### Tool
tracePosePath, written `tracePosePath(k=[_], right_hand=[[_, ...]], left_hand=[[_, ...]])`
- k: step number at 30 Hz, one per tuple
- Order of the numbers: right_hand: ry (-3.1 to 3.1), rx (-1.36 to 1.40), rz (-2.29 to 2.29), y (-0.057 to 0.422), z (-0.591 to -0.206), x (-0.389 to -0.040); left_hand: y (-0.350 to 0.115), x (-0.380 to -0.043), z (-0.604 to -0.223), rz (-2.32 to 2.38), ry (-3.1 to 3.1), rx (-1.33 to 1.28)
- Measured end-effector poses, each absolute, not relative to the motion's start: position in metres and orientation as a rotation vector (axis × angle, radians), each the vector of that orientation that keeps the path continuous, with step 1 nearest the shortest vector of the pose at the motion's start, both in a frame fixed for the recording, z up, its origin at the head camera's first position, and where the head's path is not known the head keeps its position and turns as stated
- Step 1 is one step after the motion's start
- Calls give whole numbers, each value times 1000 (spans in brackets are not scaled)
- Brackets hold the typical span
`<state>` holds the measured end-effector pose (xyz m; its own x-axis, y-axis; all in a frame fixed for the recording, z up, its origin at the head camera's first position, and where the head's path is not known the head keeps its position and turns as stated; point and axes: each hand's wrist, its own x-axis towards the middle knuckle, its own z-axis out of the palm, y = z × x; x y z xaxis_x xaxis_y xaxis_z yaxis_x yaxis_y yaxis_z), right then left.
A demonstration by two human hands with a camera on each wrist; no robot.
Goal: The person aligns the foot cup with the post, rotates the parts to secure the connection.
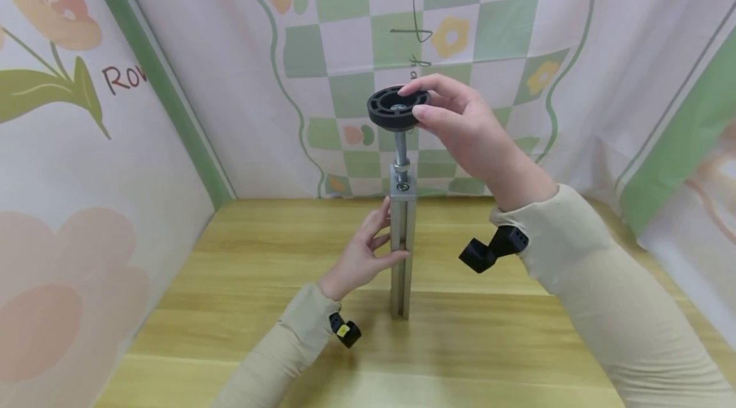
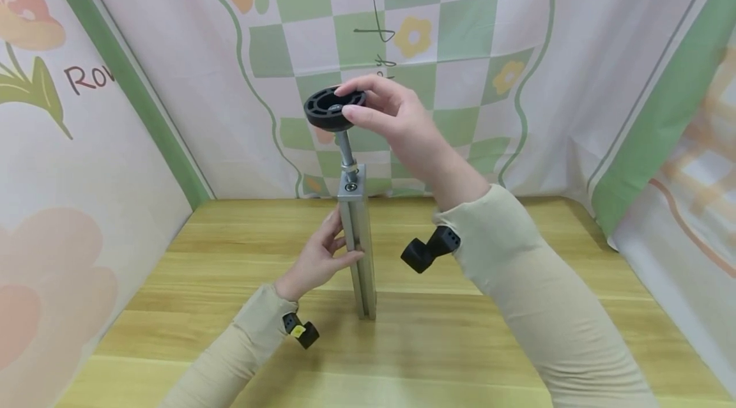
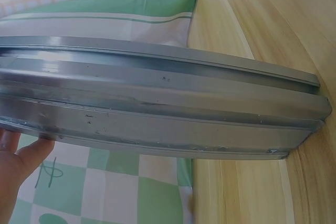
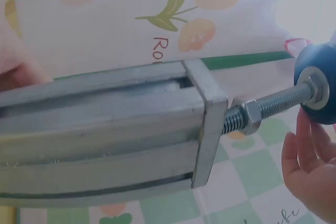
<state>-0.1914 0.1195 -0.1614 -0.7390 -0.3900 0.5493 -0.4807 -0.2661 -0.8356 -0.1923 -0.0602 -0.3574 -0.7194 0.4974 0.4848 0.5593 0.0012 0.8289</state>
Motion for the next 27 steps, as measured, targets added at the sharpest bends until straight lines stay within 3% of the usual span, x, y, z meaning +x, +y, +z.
tracePosePath(k=[27], right_hand=[[-1954,544,1657,100,-165,-178]], left_hand=[[-60,-194,-361,-1824,-2173,-1170]])
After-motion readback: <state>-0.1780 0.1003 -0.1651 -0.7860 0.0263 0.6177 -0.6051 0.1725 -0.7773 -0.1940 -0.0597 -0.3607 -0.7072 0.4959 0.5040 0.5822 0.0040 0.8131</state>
